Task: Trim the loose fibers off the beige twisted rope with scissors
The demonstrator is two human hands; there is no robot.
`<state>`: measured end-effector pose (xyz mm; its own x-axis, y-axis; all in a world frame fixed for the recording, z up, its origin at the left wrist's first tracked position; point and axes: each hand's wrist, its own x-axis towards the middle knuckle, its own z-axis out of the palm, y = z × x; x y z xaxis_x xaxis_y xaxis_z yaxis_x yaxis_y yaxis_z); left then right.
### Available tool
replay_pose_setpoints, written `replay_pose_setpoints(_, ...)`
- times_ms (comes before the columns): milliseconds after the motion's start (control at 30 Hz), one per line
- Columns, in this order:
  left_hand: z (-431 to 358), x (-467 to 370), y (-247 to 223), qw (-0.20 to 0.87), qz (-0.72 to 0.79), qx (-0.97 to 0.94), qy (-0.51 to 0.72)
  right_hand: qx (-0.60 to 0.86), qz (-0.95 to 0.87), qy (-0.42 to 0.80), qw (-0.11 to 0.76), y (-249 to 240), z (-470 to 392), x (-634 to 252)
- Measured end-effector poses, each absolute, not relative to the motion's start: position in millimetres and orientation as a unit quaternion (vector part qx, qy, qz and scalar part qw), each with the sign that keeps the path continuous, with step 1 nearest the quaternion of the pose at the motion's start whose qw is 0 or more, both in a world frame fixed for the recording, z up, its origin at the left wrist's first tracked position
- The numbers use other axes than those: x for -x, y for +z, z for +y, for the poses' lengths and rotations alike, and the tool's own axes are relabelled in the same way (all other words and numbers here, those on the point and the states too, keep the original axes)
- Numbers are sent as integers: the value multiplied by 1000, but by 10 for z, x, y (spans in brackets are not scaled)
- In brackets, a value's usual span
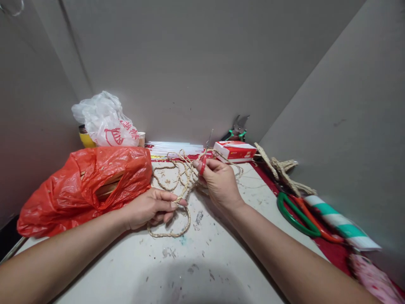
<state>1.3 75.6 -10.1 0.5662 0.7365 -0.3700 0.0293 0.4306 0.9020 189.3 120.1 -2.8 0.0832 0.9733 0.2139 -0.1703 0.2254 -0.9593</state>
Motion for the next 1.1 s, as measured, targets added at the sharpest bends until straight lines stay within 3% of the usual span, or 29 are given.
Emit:
replay_pose_setpoints(300, 723, -25, -124, 669, 403, -573, 247, 404, -477, 483, 613, -29, 1194, -1895)
replay_pose_setpoints(567, 723, -86, -130, 588, 415, -570, 395, 407, -501, 479, 594, -35, 1164, -1858)
replay_pose_setpoints(667, 714, -96, -111, 601, 417, -549, 405, 413, -515, 467, 589, -52, 1164, -1863)
replay_pose_setpoints(867, 716, -76, -123, 724, 353, -493, 329, 439, -547, 465, 540, -92, 1192, -1876)
replay_pose_setpoints(1100, 828, -51, -155, 685, 381, -413, 464, 480, -649, 355, 472, -56, 1202, -1953)
